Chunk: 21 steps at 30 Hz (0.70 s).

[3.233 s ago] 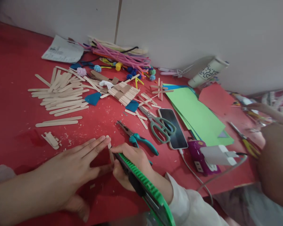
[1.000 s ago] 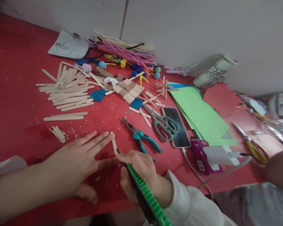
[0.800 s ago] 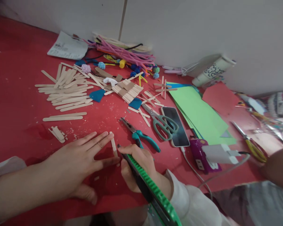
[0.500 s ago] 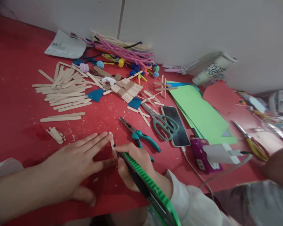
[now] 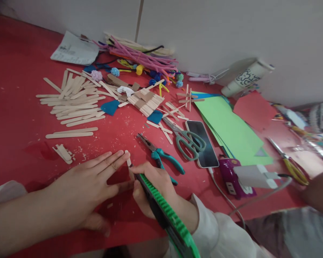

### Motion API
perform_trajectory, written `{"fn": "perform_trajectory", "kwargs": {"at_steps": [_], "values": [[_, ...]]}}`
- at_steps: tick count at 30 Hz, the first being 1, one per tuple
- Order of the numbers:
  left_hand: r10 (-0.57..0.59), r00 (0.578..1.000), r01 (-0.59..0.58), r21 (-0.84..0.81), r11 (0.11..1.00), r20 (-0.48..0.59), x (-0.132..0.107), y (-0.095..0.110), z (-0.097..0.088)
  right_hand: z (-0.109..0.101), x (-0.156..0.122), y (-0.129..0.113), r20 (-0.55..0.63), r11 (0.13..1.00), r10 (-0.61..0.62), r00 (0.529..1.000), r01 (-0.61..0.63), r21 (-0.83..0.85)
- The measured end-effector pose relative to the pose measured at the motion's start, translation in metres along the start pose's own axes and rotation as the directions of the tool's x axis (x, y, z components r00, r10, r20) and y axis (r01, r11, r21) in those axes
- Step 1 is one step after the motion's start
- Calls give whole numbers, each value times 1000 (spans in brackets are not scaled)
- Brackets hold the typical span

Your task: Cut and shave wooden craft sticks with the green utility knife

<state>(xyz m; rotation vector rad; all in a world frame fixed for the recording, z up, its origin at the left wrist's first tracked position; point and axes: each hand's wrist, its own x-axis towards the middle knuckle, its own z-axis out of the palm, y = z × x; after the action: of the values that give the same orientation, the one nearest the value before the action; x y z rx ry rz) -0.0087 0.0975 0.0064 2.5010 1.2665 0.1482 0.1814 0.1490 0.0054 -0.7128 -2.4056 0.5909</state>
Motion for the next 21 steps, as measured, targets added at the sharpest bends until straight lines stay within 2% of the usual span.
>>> {"fn": "perform_trajectory", "kwargs": {"at_steps": [9,21], "values": [[0,1000,-1,-27,1000,-17,-2,-3,1,2,-2,-2,-4,995,-75,997,74,-67],[16,1000,-16,10,1000,-27,-2,-2,2,-6,-3,-7,-59,996,-67,996,64,-55]]}}
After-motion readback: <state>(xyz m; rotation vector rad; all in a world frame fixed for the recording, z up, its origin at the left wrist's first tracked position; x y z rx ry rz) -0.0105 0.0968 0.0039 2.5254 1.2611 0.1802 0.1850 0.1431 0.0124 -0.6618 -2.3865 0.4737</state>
